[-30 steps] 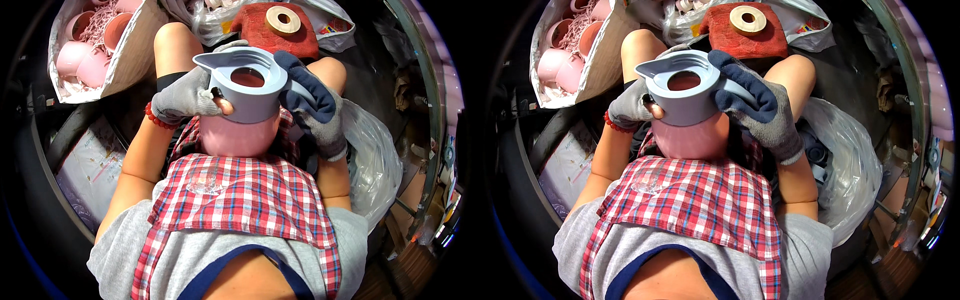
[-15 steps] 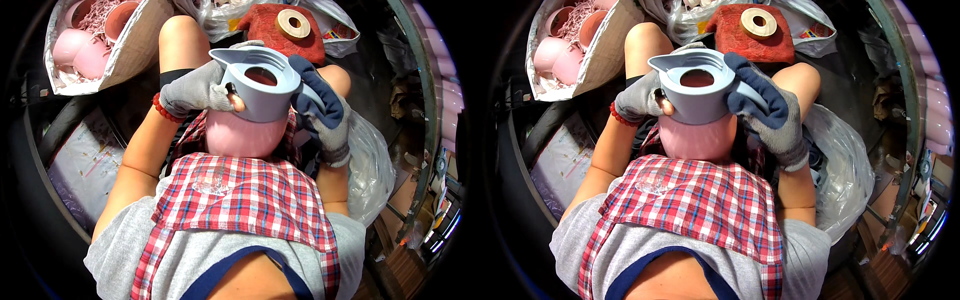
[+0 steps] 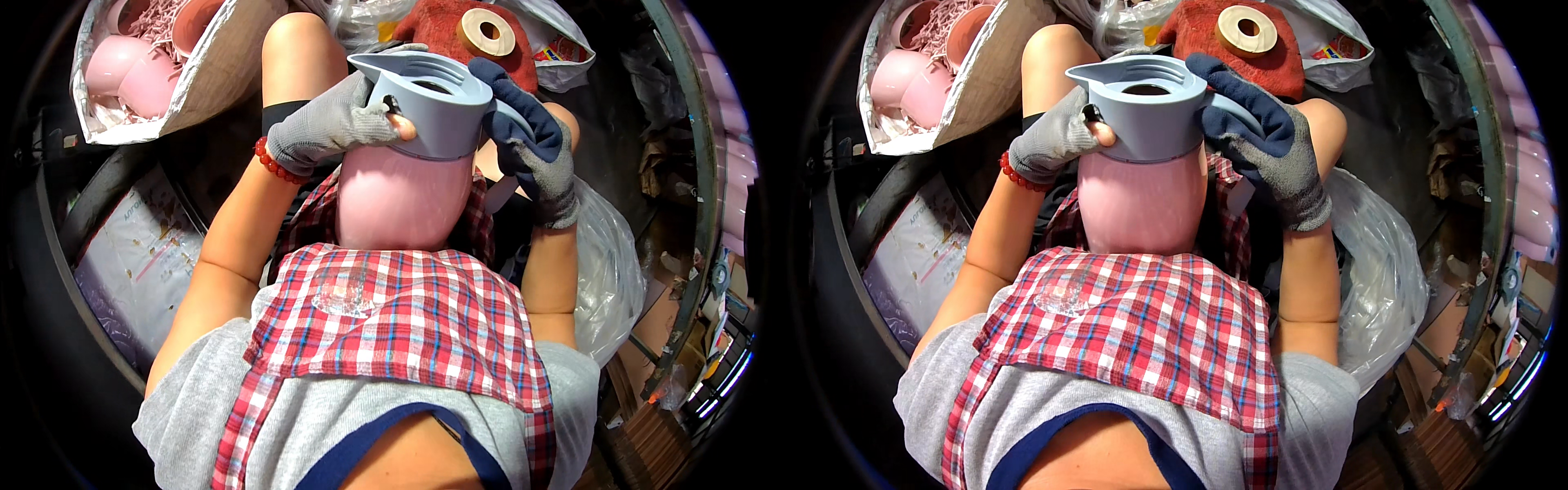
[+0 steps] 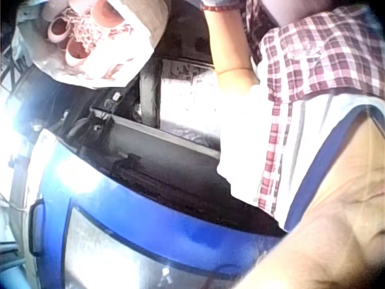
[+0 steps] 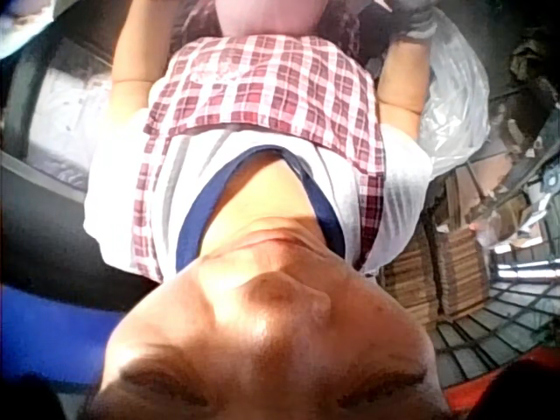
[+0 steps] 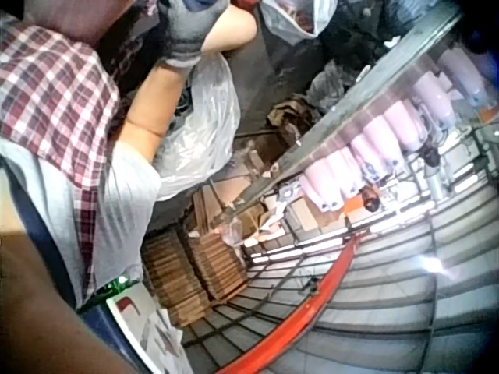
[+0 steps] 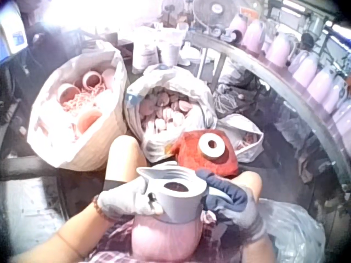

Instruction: The person assembles thermos flasks by inserting a grey inner component into a pink outer shell and then placing the finished flasks onto a table.

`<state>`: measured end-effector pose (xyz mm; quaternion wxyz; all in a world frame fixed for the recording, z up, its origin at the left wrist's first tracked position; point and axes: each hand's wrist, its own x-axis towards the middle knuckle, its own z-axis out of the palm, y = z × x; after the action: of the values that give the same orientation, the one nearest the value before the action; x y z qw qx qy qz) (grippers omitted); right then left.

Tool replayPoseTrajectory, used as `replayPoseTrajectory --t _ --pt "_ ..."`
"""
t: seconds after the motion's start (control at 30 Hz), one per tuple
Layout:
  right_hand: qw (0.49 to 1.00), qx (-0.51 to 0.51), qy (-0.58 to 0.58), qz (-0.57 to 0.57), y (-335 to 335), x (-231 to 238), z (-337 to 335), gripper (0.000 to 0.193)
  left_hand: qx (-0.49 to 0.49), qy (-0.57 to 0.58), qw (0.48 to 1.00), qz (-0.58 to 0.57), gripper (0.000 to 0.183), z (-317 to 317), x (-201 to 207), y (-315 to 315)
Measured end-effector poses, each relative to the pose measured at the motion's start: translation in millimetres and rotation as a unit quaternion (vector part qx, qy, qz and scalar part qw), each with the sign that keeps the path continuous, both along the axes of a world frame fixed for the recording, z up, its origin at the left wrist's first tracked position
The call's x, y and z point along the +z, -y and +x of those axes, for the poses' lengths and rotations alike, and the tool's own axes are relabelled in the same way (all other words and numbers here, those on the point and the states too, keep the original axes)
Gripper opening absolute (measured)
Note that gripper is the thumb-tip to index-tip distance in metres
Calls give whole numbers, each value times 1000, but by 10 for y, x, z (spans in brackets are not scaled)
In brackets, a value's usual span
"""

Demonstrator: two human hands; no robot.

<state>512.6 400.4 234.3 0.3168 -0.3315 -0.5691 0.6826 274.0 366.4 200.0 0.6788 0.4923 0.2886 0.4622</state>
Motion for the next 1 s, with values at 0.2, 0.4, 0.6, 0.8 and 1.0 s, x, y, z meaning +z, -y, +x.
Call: replayPoseTrajectory --t 0.2,0.4,0.6,0.8,1.0 --pt "982 -17 49 180 90 174 -85 49 32 -2 999 6 89 0 100 142" --pt "961 -7 59 270 297 407 -48 53 23 -5 991 129 99 -104 152 347" --pt "968 20 110 226 325 437 9 62 2 5 987 164 97 -120 103 331" --pt "973 10 65 220 375 380 7 65 1 9 984 178 96 -119 92 312" --pt "970 12 65 235 342 342 5 63 22 8 982 186 94 -85 153 312"
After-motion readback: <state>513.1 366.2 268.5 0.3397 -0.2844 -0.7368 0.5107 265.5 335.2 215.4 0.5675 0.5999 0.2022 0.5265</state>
